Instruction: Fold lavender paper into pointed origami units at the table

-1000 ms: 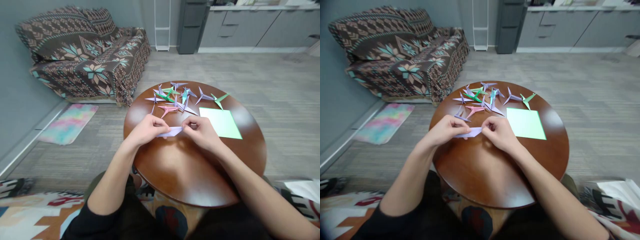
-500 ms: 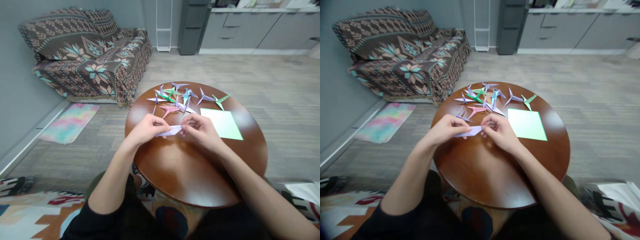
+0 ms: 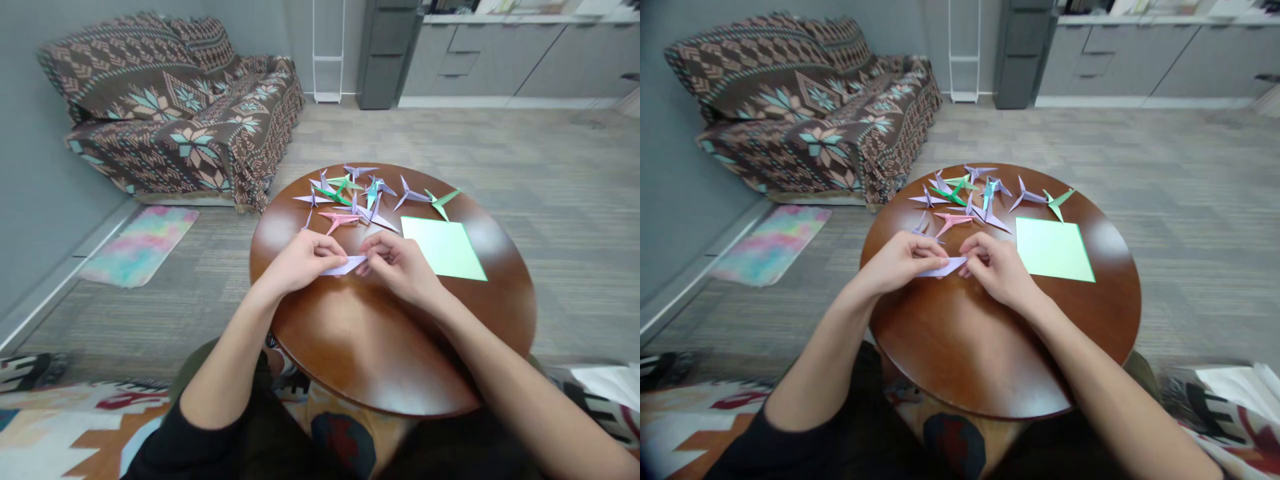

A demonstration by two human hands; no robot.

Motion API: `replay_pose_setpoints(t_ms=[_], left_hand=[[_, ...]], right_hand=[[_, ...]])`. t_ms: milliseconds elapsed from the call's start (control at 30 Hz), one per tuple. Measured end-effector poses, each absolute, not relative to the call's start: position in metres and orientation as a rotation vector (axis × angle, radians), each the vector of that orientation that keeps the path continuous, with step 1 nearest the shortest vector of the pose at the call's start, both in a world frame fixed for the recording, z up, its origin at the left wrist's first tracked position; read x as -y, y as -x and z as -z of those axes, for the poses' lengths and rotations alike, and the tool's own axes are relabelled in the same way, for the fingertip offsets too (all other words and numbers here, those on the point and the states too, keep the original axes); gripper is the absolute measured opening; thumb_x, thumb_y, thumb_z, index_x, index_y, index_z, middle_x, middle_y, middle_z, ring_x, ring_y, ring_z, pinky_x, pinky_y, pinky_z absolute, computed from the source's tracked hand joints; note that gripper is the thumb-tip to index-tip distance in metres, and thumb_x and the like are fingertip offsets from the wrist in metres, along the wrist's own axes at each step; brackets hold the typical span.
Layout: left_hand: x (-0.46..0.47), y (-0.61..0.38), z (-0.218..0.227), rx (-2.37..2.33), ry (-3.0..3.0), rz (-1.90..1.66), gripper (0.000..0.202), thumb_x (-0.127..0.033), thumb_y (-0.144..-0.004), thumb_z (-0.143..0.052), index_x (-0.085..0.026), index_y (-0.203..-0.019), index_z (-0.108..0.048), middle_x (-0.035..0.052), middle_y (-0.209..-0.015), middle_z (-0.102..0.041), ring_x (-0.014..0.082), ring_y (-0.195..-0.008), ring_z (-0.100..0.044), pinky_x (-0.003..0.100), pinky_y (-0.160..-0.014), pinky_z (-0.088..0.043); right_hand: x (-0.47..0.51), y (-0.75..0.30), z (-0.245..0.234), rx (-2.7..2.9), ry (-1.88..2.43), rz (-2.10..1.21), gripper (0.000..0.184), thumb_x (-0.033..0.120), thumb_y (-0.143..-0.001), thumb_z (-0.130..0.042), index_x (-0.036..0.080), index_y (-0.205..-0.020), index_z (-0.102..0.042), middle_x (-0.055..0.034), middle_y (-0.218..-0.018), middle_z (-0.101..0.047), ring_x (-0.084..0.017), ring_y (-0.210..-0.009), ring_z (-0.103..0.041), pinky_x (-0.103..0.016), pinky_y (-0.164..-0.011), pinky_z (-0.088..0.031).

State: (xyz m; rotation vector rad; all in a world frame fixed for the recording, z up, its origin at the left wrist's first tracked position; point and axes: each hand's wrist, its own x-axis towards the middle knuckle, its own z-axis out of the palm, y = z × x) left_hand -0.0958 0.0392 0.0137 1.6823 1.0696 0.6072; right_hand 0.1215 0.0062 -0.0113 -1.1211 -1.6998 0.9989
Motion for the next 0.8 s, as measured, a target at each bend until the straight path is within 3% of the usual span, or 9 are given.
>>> replay_pose_setpoints(t_ms=[167, 400, 667, 800], left_hand=[[-0.038, 0.095, -0.015, -1.038, -1.659, -0.608, 0.014, -0.026, -0.083, -0.074, -0.012, -0.082, -0.074, 0.0054, -0.072, -0.076, 0.0138, -0.065, -0.068, 0.023, -0.063, -0.049], [-0.030, 0.082, -0.008, -0.893, -1.519, -0.624, 0.021, -0.032, -0.088, -0.074, -0.015, -0.091, -0.063, 0.0055, -0.077, -0.076, 0.0139, -0.068, -0.073, 0.022, -0.062, -0.057], [-0.031, 0.075, -0.002, -0.843, -1.373, -0.679, 0.024, -0.029, -0.088, -0.075, -0.014, -0.080, -0.059, 0.0056, -0.073, -0.075, 0.0146, -0.065, -0.075, 0.022, -0.059, -0.060], [-0.031, 0.074, 0.000, -0.809, -1.318, -0.666, 0.032, -0.036, -0.083, -0.082, -0.014, -0.078, -0.059, 0.0051, -0.071, -0.075, 0.0140, -0.061, -0.074, 0.021, -0.056, -0.059]], right_hand=[[-0.006, -0.122, 0.010, 1.644, 1.075, -1.129, 0.009, 0.024, -0.091, -0.066, 0.019, -0.098, -0.064, -0.0037, -0.077, -0.078, -0.019, -0.069, -0.078, -0.031, -0.071, -0.062], [-0.006, -0.118, 0.007, 1.551, 1.054, -1.184, 0.007, 0.023, -0.087, -0.070, 0.017, -0.090, -0.066, -0.0026, -0.070, -0.076, -0.017, -0.064, -0.076, -0.030, -0.066, -0.063], [-0.006, -0.117, 0.007, 1.446, 1.024, -1.260, 0.018, 0.034, -0.091, -0.071, 0.017, -0.086, -0.067, -0.0024, -0.067, -0.074, -0.016, -0.059, -0.073, -0.029, -0.062, -0.063], [-0.006, -0.118, 0.006, 1.479, 1.060, -1.270, 0.025, 0.038, -0.085, -0.080, 0.017, -0.087, -0.066, -0.0014, -0.066, -0.073, -0.016, -0.058, -0.072, -0.027, -0.059, -0.061]])
